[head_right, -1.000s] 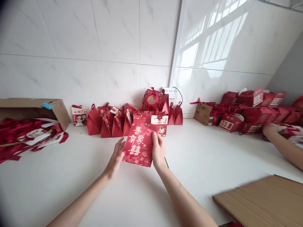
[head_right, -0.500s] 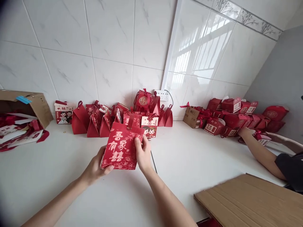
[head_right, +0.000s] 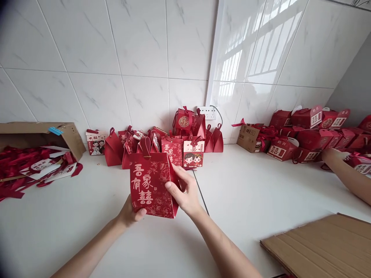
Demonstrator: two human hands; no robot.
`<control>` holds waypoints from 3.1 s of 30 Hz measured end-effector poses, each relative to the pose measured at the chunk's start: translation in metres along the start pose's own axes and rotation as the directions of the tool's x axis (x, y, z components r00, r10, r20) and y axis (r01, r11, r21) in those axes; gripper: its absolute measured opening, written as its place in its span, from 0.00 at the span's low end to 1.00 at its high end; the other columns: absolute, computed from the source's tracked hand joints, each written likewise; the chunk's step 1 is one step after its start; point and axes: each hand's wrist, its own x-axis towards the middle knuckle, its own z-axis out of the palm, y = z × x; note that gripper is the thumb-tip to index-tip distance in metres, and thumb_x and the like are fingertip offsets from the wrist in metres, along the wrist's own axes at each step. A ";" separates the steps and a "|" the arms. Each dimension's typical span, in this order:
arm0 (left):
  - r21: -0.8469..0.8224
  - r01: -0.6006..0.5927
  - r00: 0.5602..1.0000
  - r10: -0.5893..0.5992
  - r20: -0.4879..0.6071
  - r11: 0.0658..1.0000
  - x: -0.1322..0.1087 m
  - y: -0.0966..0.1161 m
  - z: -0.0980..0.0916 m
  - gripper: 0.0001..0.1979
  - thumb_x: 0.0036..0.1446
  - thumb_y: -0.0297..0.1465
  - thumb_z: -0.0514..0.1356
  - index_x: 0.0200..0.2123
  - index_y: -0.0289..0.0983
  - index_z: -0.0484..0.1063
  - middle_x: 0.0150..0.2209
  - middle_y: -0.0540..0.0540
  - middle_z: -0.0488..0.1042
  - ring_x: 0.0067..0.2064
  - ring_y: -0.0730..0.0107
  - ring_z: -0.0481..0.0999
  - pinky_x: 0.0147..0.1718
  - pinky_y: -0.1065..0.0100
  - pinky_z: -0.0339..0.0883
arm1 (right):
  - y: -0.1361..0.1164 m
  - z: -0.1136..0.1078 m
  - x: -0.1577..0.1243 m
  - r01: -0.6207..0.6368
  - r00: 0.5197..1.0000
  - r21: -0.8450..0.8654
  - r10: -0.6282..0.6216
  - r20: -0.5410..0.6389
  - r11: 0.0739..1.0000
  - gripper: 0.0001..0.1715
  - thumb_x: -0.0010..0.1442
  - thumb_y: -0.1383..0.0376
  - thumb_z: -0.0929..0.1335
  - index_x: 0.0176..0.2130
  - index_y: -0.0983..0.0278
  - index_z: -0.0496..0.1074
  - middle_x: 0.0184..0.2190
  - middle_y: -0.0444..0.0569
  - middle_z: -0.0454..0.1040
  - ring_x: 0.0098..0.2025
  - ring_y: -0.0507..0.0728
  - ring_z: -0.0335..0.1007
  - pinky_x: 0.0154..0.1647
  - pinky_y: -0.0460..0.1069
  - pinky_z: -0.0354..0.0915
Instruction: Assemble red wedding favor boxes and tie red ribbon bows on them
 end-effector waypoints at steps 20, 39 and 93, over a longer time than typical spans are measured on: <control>0.240 -0.037 0.957 0.104 -0.272 0.970 -0.001 0.010 0.004 0.26 0.36 0.42 0.66 0.40 0.41 0.62 0.34 0.47 0.75 0.33 0.59 0.77 0.29 0.63 0.72 | 0.000 0.003 -0.001 -0.104 0.985 0.013 0.105 -0.140 0.995 0.18 0.58 0.50 0.65 0.38 0.58 0.75 0.35 0.46 0.76 0.37 0.61 0.69 0.32 0.50 0.62; 0.532 -0.296 0.800 0.510 -0.316 0.794 0.006 0.012 0.002 0.31 0.42 0.49 0.64 0.45 0.40 0.59 0.32 0.51 0.63 0.28 0.72 0.67 0.24 0.70 0.64 | 0.030 0.012 0.007 -0.265 0.876 0.476 0.416 -0.245 0.839 0.13 0.46 0.54 0.68 0.25 0.62 0.69 0.26 0.43 0.69 0.32 0.54 0.61 0.34 0.48 0.60; -0.465 0.087 0.763 -0.359 -0.537 0.881 0.012 -0.007 0.003 0.29 0.54 0.56 0.49 0.44 0.40 0.72 0.46 0.41 0.77 0.48 0.52 0.76 0.42 0.55 0.74 | 0.019 0.017 -0.003 -0.245 0.962 0.153 0.260 -0.088 0.957 0.20 0.57 0.48 0.67 0.39 0.61 0.71 0.40 0.49 0.74 0.40 0.58 0.70 0.38 0.51 0.67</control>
